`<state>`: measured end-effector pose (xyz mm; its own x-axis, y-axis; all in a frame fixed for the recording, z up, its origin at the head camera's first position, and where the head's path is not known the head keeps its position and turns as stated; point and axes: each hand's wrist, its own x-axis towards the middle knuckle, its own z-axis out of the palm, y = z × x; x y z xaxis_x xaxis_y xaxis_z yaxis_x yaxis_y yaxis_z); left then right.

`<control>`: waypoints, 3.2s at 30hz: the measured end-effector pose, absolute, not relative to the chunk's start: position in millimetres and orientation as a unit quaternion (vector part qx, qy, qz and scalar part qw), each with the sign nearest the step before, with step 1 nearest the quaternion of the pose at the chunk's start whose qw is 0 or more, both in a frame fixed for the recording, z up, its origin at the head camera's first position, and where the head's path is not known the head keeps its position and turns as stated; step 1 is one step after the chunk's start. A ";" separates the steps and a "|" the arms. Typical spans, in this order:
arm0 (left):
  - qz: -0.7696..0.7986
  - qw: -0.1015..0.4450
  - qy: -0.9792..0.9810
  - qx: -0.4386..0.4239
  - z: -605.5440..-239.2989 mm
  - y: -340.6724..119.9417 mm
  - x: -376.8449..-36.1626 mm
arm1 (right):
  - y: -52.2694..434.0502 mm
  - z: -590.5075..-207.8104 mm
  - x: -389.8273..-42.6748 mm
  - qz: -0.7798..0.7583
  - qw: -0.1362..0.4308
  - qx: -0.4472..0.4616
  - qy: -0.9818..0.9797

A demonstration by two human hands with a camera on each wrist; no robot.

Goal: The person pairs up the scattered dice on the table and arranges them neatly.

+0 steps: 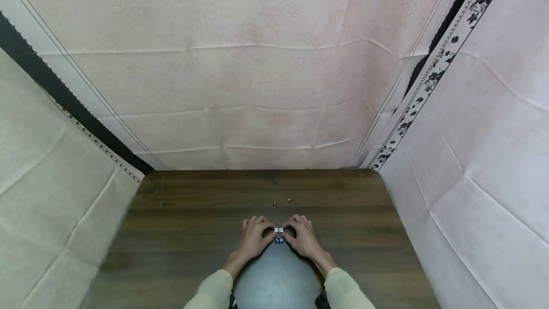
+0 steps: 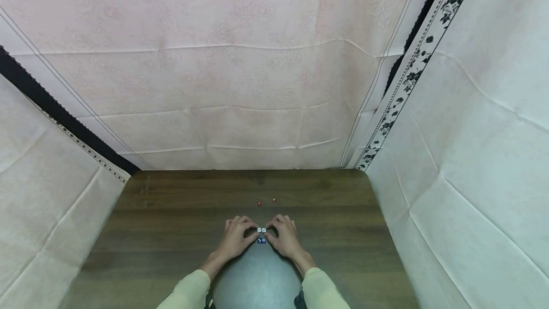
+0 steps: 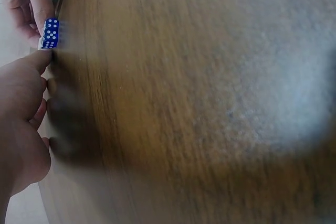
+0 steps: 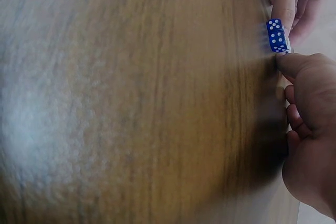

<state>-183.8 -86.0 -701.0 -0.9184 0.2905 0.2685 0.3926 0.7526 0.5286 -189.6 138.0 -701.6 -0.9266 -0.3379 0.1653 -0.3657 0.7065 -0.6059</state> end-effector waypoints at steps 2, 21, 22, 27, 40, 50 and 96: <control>-0.297 0.084 -0.933 -0.183 -701.0 -85.7 -184.1 | 138.0 -700.9 -189.3 0.334 0.022 0.191 -0.923; -0.299 0.072 -0.934 -0.182 -701.0 -83.8 -184.2 | 138.7 -701.7 -189.5 0.334 0.025 0.194 -0.922; -0.298 0.072 -0.934 -0.181 -701.4 -83.7 -184.1 | 138.8 -701.8 -189.5 0.334 0.024 0.194 -0.922; -0.295 0.071 -0.936 -0.178 -702.5 -83.2 -184.4 | 138.9 -701.8 -189.7 0.334 0.025 0.194 -0.922; -0.296 0.073 -0.935 -0.181 -701.6 -83.9 -183.9 | 138.9 -700.8 -189.0 0.335 0.022 0.198 -0.921; -0.294 0.074 -0.935 -0.182 -700.0 -83.8 -183.5 | 139.8 -697.9 -189.6 0.338 0.009 0.195 -0.921; -0.304 0.071 -0.933 -0.177 -698.5 -83.9 -182.0 | 148.2 -674.5 -282.6 0.371 -0.022 0.081 -0.925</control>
<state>-182.0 -83.9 -698.5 -0.9270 0.2883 0.2398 0.3743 0.7519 0.5427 -282.6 148.2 -674.5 -0.9859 -0.1662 0.0199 -0.1340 0.7120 -0.6893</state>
